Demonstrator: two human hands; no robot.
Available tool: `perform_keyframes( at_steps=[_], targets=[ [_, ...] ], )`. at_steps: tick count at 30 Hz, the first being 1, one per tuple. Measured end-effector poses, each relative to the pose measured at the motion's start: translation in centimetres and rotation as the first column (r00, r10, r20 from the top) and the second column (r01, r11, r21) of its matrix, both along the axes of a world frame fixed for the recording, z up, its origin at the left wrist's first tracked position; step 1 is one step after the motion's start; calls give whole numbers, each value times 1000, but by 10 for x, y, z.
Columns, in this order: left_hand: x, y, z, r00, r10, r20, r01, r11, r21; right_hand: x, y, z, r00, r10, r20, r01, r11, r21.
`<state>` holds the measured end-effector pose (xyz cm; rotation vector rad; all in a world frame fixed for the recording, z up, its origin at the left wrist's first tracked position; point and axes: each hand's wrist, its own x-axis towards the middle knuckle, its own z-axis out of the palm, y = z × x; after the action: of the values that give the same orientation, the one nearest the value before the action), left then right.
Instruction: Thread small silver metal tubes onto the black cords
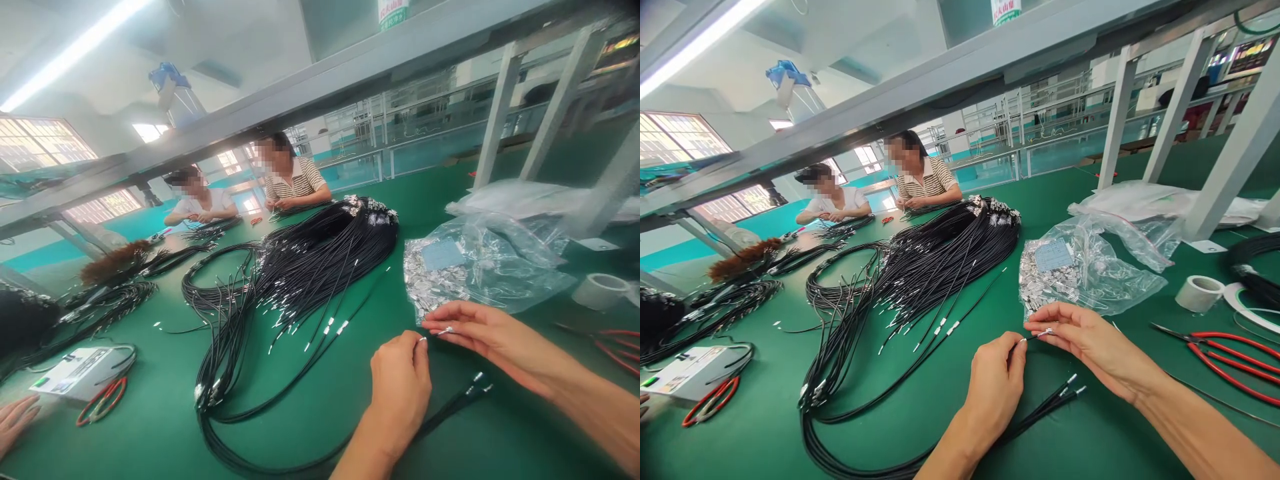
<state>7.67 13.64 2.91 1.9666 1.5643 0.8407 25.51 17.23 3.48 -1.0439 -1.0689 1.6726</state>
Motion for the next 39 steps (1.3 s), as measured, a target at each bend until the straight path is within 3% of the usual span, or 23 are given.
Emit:
perform_keyframes(
  at_steps=[13, 26, 30, 35, 39],
  targets=[
    [0, 1, 1, 997, 29, -66, -30, 999, -13, 7, 1, -3, 992, 78, 95, -84, 994, 66],
    [0, -1, 2, 993, -61, -101, 59, 998, -23, -5, -3, -8, 978, 157, 134, -171, 981, 97],
    [-1, 1, 1, 997, -25, -75, 21, 999, -46, -12, -6, -6, 993, 87, 77, -94, 991, 92],
    [-1, 3, -1, 1000, -8, 22, 10, 997, -82, -24, -9, -7, 986, -81, 149, 42, 968, 247],
    [-1, 2, -3, 993, -31, 116, 42, 995, -88, -31, -11, -12, 994, -68, 83, 49, 977, 209]
  ],
)
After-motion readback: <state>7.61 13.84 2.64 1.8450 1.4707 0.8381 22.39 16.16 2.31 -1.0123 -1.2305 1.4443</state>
